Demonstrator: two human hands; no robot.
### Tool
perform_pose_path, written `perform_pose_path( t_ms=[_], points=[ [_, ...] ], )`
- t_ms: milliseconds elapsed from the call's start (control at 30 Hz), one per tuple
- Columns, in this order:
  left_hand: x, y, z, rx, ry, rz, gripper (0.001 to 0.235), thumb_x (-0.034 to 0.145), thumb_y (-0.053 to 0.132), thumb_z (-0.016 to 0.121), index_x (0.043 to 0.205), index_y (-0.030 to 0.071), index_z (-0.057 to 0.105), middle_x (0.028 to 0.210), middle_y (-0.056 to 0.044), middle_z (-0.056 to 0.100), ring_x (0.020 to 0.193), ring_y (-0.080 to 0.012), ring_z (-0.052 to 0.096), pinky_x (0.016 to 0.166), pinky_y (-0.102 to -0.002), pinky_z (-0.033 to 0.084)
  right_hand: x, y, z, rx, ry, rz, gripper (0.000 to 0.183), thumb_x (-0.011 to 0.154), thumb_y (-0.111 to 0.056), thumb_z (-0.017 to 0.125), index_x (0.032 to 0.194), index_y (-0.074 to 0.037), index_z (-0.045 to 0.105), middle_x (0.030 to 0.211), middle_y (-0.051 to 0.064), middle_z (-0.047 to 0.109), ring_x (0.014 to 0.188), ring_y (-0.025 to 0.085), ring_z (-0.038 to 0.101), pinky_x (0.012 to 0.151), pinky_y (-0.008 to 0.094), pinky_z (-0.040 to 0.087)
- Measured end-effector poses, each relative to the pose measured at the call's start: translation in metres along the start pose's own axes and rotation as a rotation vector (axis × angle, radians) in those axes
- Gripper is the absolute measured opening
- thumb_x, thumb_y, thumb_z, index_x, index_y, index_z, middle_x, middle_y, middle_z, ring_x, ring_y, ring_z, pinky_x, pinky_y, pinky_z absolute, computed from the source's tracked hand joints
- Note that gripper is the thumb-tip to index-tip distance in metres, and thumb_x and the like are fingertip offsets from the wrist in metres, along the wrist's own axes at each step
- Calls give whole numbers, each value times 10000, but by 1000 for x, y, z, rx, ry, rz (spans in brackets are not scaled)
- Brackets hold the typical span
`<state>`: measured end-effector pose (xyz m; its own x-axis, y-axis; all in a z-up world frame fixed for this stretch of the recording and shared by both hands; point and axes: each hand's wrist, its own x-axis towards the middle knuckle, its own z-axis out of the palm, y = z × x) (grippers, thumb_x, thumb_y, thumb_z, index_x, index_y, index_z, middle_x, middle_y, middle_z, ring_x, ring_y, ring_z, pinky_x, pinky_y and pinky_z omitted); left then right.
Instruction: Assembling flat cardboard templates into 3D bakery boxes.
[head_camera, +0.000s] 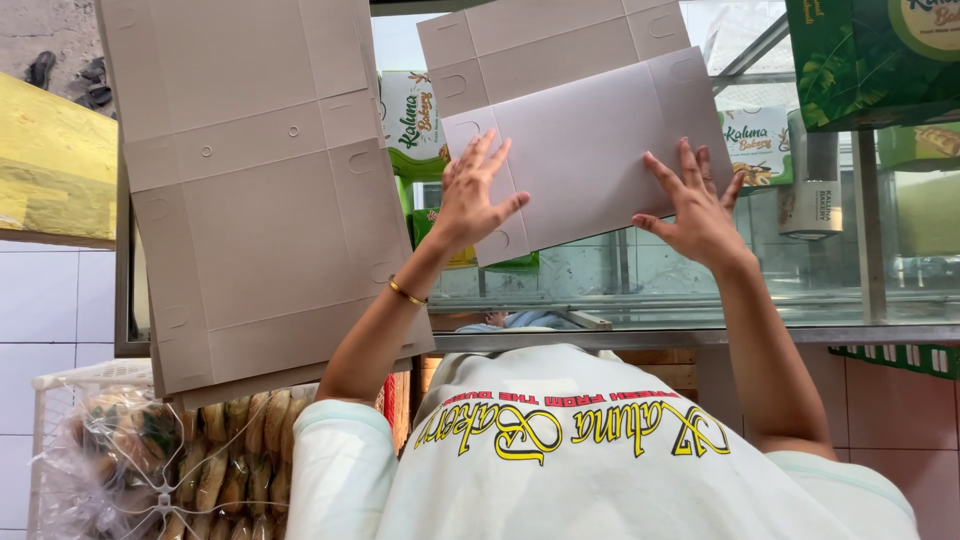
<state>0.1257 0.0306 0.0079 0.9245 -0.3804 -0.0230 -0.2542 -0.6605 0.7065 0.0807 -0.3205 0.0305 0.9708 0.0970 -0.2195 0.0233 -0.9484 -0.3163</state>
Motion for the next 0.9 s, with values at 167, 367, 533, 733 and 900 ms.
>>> perform_pose_path(
  t_ms=[167, 367, 533, 733, 900],
  points=[
    [-15, 39, 8, 327, -195, -54, 1250, 741, 749, 726, 1604, 14, 200, 1672, -287, -5, 1555, -398, -101, 1134, -747, -110, 10, -15, -9, 27, -129, 128, 998, 694, -664, 725, 1566, -452, 288, 1732, 30, 15, 1597, 245, -25, 1187, 696, -112],
    [-15, 11, 48, 329, -145, -45, 1279, 752, 735, 732, 1637, 48, 115, 1681, -260, -112, 1548, -397, -177, 1115, -768, -139, 13, -8, 4, -95, -102, 110, 992, 745, -632, 725, 1584, -401, 250, 1719, 98, 16, 1582, 287, -28, 1151, 733, -106],
    [-14, 15, 49, 368, -148, -85, 1287, 736, 709, 749, 1639, 56, 107, 1677, -261, -118, 1540, -414, -188, 1098, -778, -145, 12, -12, 16, 142, -16, -203, 881, 860, -491, 711, 1632, -407, 294, 1778, 130, 8, 1646, 295, -19, 1257, 687, -67],
    [-23, 42, 26, 330, -173, -112, 1250, 750, 672, 774, 1624, 61, 121, 1679, -254, -98, 1554, -387, -157, 1126, -783, -128, 19, -35, 31, 55, -141, -4, 1085, 693, -708, 722, 1589, -391, 199, 1720, 96, -110, 1559, 336, -178, 1147, 708, -130],
    [-66, 137, -44, -388, -38, 560, 349, 914, -14, 622, 1255, 57, 641, 1376, -147, 689, 1191, -322, 649, 1083, -412, 506, 17, -44, 42, 42, -138, -14, 1097, 757, -742, 652, 1635, -367, 111, 1712, 116, -170, 1551, 339, -235, 1137, 736, -144]
  ],
)
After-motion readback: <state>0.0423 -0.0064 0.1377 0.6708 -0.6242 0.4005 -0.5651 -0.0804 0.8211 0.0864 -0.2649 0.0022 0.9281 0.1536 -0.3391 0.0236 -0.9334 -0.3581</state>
